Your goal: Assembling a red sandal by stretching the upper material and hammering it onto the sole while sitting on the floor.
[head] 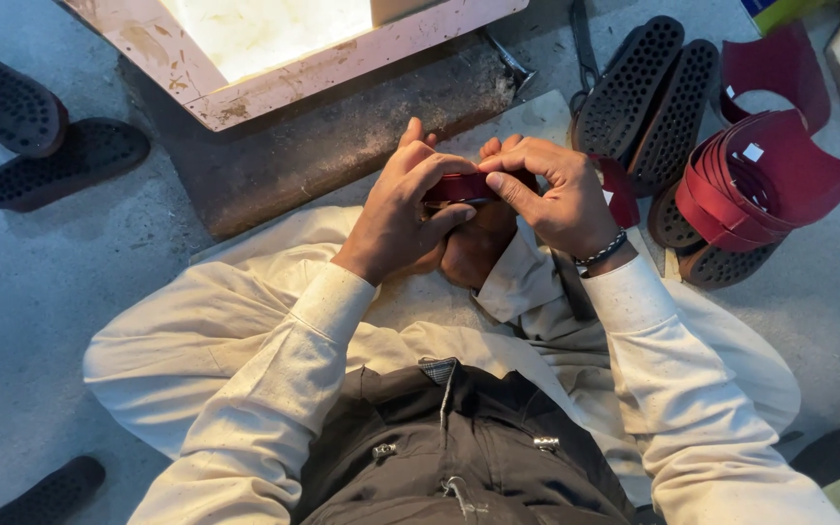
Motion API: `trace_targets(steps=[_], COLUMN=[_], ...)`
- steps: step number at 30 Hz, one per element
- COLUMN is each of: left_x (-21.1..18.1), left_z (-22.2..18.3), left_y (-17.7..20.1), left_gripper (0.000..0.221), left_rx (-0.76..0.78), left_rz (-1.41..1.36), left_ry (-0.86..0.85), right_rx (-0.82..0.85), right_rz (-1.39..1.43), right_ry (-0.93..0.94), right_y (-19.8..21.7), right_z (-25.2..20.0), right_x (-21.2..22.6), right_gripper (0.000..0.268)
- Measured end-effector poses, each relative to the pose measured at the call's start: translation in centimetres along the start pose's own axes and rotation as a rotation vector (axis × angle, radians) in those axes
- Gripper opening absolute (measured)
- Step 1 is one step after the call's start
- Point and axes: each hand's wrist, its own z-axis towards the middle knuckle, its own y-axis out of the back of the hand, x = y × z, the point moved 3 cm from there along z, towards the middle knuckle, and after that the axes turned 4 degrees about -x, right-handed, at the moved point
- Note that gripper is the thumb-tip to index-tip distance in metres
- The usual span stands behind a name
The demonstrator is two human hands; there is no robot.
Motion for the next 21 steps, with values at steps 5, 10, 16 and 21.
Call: trace_targets(steps=[5, 10, 16, 21], left_x=[0.0, -1.1, -1.0, -1.7], left_z=[0.2, 0.4, 0.4, 0.2], left_y=[0.1, 0.4, 0.4, 0.5], left_gripper=[0.043, 0.043, 0.045, 0.045], left_rx=[-0.008, 0.021, 0.011, 0.029], left_rz=[0.022, 0.069, 0.057, 0.046], left_ry=[-0.017, -0.018, -0.019, -0.009], right_rx=[-0.012, 0.013, 0.033, 0.091], right_rz=[-0.074, -0.107, -0.159, -0.18], right_ry=[0.026, 0.011, 0.013, 0.05], right_y=[-0.3, -0.2, -0.4, -0.3], right_z=[0.3, 0.4, 0.2, 1.0], right_x=[0.5, 0.3, 0.3, 2.4], right_gripper=[0.011, 0.01, 0.014, 0.025])
